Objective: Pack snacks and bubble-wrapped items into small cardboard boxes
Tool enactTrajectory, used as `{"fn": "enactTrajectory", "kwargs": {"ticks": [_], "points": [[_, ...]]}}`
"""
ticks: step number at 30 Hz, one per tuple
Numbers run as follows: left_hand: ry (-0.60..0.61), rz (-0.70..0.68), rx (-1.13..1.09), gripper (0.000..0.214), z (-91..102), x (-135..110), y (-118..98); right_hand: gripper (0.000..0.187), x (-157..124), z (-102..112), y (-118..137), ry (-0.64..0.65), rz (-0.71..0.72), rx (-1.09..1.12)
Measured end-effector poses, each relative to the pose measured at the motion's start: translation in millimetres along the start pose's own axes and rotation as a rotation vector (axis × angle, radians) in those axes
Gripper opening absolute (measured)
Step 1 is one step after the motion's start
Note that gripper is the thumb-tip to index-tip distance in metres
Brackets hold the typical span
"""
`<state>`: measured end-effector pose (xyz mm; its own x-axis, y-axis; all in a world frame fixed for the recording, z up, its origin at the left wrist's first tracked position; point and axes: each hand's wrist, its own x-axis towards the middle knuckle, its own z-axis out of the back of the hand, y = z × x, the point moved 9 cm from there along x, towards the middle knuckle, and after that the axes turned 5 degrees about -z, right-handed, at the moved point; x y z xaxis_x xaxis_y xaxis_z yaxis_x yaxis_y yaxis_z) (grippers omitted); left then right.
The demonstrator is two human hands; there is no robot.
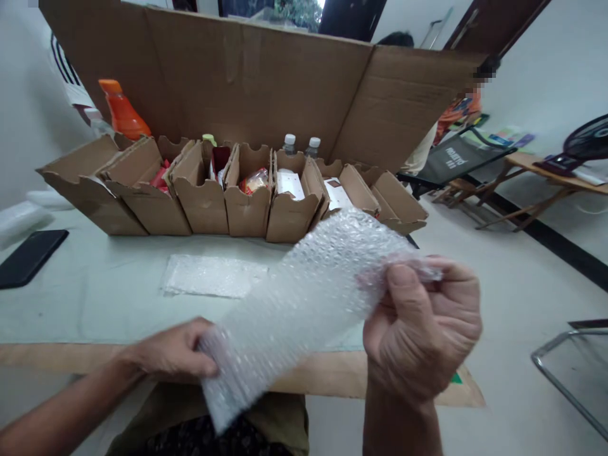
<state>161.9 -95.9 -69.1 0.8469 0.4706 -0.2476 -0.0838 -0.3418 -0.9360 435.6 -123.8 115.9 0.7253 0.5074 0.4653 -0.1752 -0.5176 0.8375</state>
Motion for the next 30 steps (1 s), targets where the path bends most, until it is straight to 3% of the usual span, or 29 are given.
{"fn": "enactTrajectory", "kwargs": {"ticks": [4, 6, 8, 9, 11, 12, 14, 17, 19, 21, 24, 27, 30], "points": [[-0.451, -0.024, 0.417, 0.045, 129.2, -46, -61, 0.034, -17, -14, -74, 0.175, -0.228, -0.062], [-0.599, 0.034, 0.692, 0.049, 174.1, -57, -77, 0.035, -39, -23, -122, 0.321, -0.324, -0.215], [-0.761, 0.057, 1.019, 0.049, 198.2, -60, -87, 0.037, -58, -24, -164, 0.456, -0.355, -0.440], [-0.839, 0.030, 1.183, 0.048, 199.8, -59, -90, 0.039, -62, -22, -178, 0.505, -0.335, -0.557], [-0.938, -0.107, 1.448, 0.046, 182.6, -52, -91, 0.042, -58, -15, -186, 0.560, -0.230, -0.755], [-0.934, -0.198, 1.533, 0.043, 167.4, -46, -88, 0.041, -50, -13, -180, 0.575, -0.154, -0.815], [-0.816, -0.364, 1.610, 0.038, 134.2, -29, -77, 0.034, -25, -21, -151, 0.599, 0.024, -0.856], [-0.575, -0.434, 1.619, 0.039, 102.2, 0, -58, 0.023, 27, -68, -92, 0.634, 0.279, -0.897], [-0.495, -0.361, 1.614, 0.045, 101.0, 20, -49, 0.024, 68, -118, -73, 0.650, 0.363, -1.050], [-0.464, -0.254, 1.607, 0.051, 109.0, 35, -41, 0.034, 104, -175, -88, 0.779, 0.338, -1.321], [-0.422, -0.158, 1.595, 0.054, 116.1, 49, -28, 0.034, 142, -248, -131, 0.945, 0.251, -1.463], [-0.448, -0.179, 1.621, 0.052, 111.6, 49, -19, 0.027, 157, -292, -185, 1.076, 0.146, -1.565], [-0.496, -0.242, 1.650, 0.051, 103.7, 45, -15, 0.028, 160, -318, -224, 1.153, 0.089, -1.593]]}}
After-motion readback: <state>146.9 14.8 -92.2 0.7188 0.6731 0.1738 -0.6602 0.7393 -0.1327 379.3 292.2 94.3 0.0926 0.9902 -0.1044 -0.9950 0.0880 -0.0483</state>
